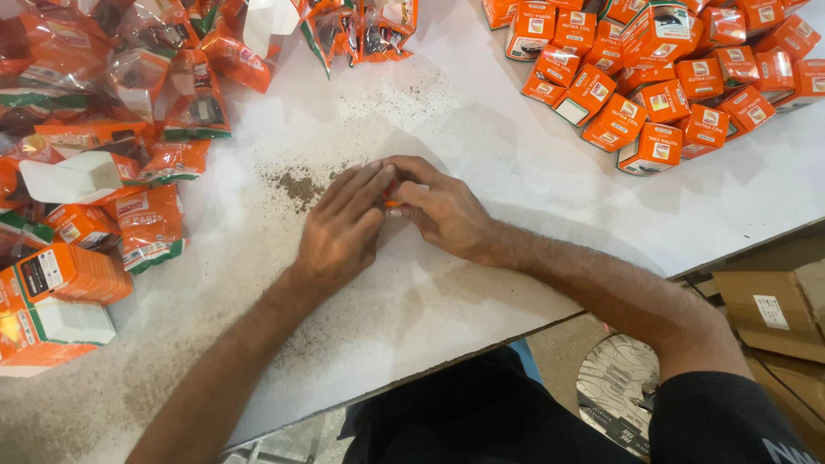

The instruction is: The person sits at a white table covered with small orange boxes and plastic-wrapped items. They pick up a wrapped item, insert it into an open orange box, fold the box closed, and place the finished box onto a pile, repeating this packing cycle throughout the clip.

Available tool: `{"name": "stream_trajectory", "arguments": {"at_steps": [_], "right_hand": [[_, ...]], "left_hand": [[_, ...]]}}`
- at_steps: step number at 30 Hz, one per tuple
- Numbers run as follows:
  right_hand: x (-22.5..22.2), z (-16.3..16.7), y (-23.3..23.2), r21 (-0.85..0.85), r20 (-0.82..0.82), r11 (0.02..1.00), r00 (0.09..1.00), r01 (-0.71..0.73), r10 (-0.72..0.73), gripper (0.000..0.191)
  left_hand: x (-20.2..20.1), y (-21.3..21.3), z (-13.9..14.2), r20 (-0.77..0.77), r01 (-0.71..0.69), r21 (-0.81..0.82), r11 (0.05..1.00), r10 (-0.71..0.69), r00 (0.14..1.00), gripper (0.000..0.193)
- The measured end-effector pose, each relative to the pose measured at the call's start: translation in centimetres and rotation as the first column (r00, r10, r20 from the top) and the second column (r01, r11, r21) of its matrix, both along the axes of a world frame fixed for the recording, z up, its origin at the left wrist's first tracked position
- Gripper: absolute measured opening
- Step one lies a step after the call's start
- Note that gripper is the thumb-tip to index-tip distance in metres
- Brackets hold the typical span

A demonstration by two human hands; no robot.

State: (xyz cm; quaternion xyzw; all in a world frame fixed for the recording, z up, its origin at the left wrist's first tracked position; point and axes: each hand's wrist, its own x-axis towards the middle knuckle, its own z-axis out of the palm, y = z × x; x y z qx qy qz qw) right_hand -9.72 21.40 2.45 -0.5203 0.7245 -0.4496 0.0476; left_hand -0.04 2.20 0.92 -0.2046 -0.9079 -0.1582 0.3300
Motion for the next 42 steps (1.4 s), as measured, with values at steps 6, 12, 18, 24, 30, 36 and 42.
{"name": "stream_trajectory", "arguments": {"at_steps": [6, 12, 18, 24, 30, 36, 42], "right_hand": [[-0.3, -0.2, -0.2, 0.011, 0.139, 1.000, 0.990, 0.028, -0.030, 0.034], [-0.6, -1.6, 0.3, -0.010, -0.051, 1.000, 0.999, -0.014, 0.014, 0.034], [-4.6, -1.4, 1.4, 0.003, -0.401, 0.929, 0.852, 0.369, -0.337, 0.051], [-5.8, -0.5, 2.3, -0.109, -0.303, 0.932, 0.881, 0.346, -0.362, 0.066], [-4.9, -0.8, 1.1, -0.081, -0.007, 0.972, 0.975, 0.220, -0.222, 0.077], [-4.6, -1.9, 0.9, 0.117, 0.172, 0.965, 0.952, 0.236, -0.254, 0.058], [-4.9, -2.6, 1.3, 0.075, 0.000, 0.990, 0.992, 0.123, -0.124, 0.060]], "left_hand": [[-0.2, 0.1, 0.0, 0.130, 0.028, 0.417, 0.909, -0.090, 0.987, 0.020], [1.0, -0.2, 0.7, 0.198, 0.078, 0.178, 0.981, -0.113, 0.974, 0.034], [-3.0, -4.2, 1.4, 0.064, -0.065, 0.217, 0.974, 0.052, 0.997, 0.039], [-14.7, -11.1, 5.0, 0.082, -0.494, 0.092, 0.865, 0.487, 0.869, 0.055], [-13.1, -5.8, 2.8, -0.137, -0.024, -0.418, 0.908, -0.037, 0.990, 0.036], [-14.6, -7.2, 3.6, 0.164, -0.201, 0.006, 0.980, 0.198, 0.967, 0.038], [-14.9, -8.0, 2.0, 0.011, -0.168, -0.311, 0.935, 0.181, 0.983, 0.045]]}}
